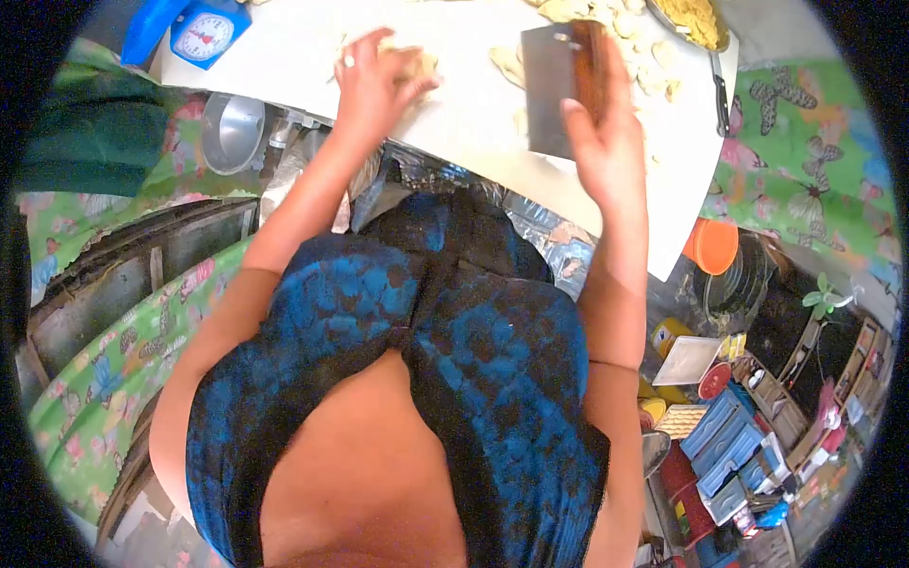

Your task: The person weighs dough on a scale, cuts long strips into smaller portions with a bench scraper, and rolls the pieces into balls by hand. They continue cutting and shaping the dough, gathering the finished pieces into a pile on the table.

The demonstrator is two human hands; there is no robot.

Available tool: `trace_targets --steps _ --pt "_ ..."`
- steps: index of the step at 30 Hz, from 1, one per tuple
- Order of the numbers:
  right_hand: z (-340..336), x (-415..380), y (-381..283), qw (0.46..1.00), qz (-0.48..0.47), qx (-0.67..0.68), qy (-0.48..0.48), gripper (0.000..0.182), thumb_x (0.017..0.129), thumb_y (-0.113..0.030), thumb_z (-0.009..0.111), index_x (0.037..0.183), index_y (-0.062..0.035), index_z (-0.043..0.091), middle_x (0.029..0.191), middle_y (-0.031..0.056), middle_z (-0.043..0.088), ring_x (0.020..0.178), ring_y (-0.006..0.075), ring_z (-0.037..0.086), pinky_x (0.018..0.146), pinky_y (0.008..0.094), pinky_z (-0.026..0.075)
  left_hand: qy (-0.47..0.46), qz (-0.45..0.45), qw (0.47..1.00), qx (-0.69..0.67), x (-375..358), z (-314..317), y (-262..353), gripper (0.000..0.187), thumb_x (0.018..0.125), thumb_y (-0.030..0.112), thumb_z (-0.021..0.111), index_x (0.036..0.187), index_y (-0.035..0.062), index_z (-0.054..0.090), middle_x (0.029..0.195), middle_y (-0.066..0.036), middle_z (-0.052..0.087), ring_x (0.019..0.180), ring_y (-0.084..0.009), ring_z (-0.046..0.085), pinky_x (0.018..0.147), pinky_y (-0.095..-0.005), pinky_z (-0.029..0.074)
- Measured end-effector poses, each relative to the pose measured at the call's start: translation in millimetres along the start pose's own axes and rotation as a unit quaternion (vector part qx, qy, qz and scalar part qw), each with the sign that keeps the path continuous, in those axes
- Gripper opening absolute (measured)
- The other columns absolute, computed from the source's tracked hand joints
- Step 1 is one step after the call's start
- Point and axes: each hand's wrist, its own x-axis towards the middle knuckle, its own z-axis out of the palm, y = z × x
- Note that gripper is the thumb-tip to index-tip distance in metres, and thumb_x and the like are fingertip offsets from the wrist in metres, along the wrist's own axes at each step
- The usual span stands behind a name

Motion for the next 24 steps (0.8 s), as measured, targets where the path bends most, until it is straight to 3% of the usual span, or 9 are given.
trace_targets --steps 1,4,5,7,13,16,21,22,24 --pt "-10.1 -10.6 -1.8 0.999 0.033 -0.020 0.026 0.066 0.083 -0.001 0.050 0.144 -0.0032 0.023 0.141 0.0180 0.040 0.129 0.0270 0.041 0.105 0.0322 0.032 0.025 0.005 1.000 -0.008 8.3 -0.6 -0.5 0.039 0.076 0.038 0.069 0.106 0.0118 0.066 0.125 -0.009 0.049 0.116 -0.0315 0.045 0.094 -0.0542 0.033" --pt "-31.5 -33.1 -4.9 0.991 0.071 -0.091 0.065 0.066 0.084 -0.004 0.051 0.144 -0.0077 0.024 0.137 0.0203 0.044 0.124 0.0300 0.047 0.102 0.0340 0.037 -0.027 0.087 0.993 -0.068 16.7 12.8 24.3 0.039 0.076 0.036 0.069 0.107 0.0126 0.065 0.121 -0.009 0.054 0.113 -0.0298 0.048 0.093 -0.0497 0.036" --pt "-35.2 -38.5 -5.7 0.987 0.092 -0.117 0.054 0.067 0.084 -0.005 0.051 0.145 -0.0098 0.024 0.133 0.0210 0.047 0.120 0.0316 0.050 0.099 0.0352 0.039 -0.136 0.124 0.972 -0.143 21.1 15.6 38.3 0.038 0.076 0.034 0.069 0.107 0.0117 0.064 0.112 -0.009 0.059 0.109 -0.0274 0.052 0.091 -0.0450 0.039" --pt "-36.1 -44.1 -9.7 0.979 0.138 -0.143 0.041 0.068 0.085 -0.006 0.051 0.145 -0.0141 0.023 0.122 0.0231 0.056 0.109 0.0365 0.058 0.091 0.0390 0.046 -0.204 0.175 0.946 -0.182 13.0 28.4 70.9 0.039 0.077 0.031 0.067 0.105 0.0057 0.063 0.107 -0.010 0.062 0.106 -0.0264 0.055 0.089 -0.0408 0.042" --pt "-29.4 -48.5 -12.6 0.961 0.155 -0.227 -0.015 0.068 0.084 -0.005 0.051 0.145 -0.0137 0.023 0.109 0.0270 0.060 0.098 0.0411 0.060 0.084 0.0429 0.048 -0.126 0.222 0.949 -0.185 -5.6 73.9 107.5 0.034 0.077 0.027 0.066 0.105 0.0079 0.064 0.101 -0.006 0.062 0.100 -0.0239 0.056 0.087 -0.0384 0.043" --pt "-25.0 -48.2 -16.7 0.940 0.179 -0.285 -0.055 0.069 0.082 -0.005 0.050 0.144 -0.0126 0.023 0.105 0.0292 0.060 0.093 0.0435 0.060 0.080 0.0455 0.048 -0.143 0.238 0.942 -0.190 -5.8 79.0 104.6 0.029 0.077 0.025 0.066 0.101 0.0093 0.065 0.096 -0.005 0.062 0.095 -0.0228 0.057 0.085 -0.0376 0.043" --pt "-11.4 -32.4 -9.9 0.948 0.118 -0.288 -0.073 0.070 0.078 -0.004 0.048 0.144 -0.0124 0.023 0.100 0.0286 0.061 0.086 0.0445 0.060 0.075 0.0483 0.048 -0.152 0.251 0.939 -0.179 -13.1 69.9 100.8 0.019 0.077 0.021 0.064 0.092 0.0088 0.065 0.087 -0.006 0.061 0.090 -0.0234 0.059 0.080 -0.0368 0.045" --pt "-9.1 -27.9 -11.2 0.948 0.112 -0.289 -0.070 0.070 0.078 -0.004 0.048 0.144 -0.0124 0.023 0.100 0.0286 0.061 0.086 0.0445 0.060 0.075 0.0483 0.048 -0.151 0.252 0.937 -0.188 -13.7 66.0 97.8 0.015 0.076 0.020 0.063 0.085 0.0077 0.065 0.083 -0.008 0.061 0.087 -0.0239 0.060 0.077 -0.0364 0.046" --pt "-5.7 -17.5 -14.6 0.928 0.178 -0.311 -0.103 0.071 0.081 -0.004 0.048 0.145 -0.0164 0.020 0.109 0.0290 0.058 0.094 0.0440 0.059 0.081 0.0468 0.047 -0.167 0.222 0.936 -0.214 -18.0 50.7 87.7 0.016 0.076 0.018 0.063 0.087 0.0065 0.065 0.084 -0.009 0.061 0.087 -0.0262 0.059 0.078 -0.0370 0.046"
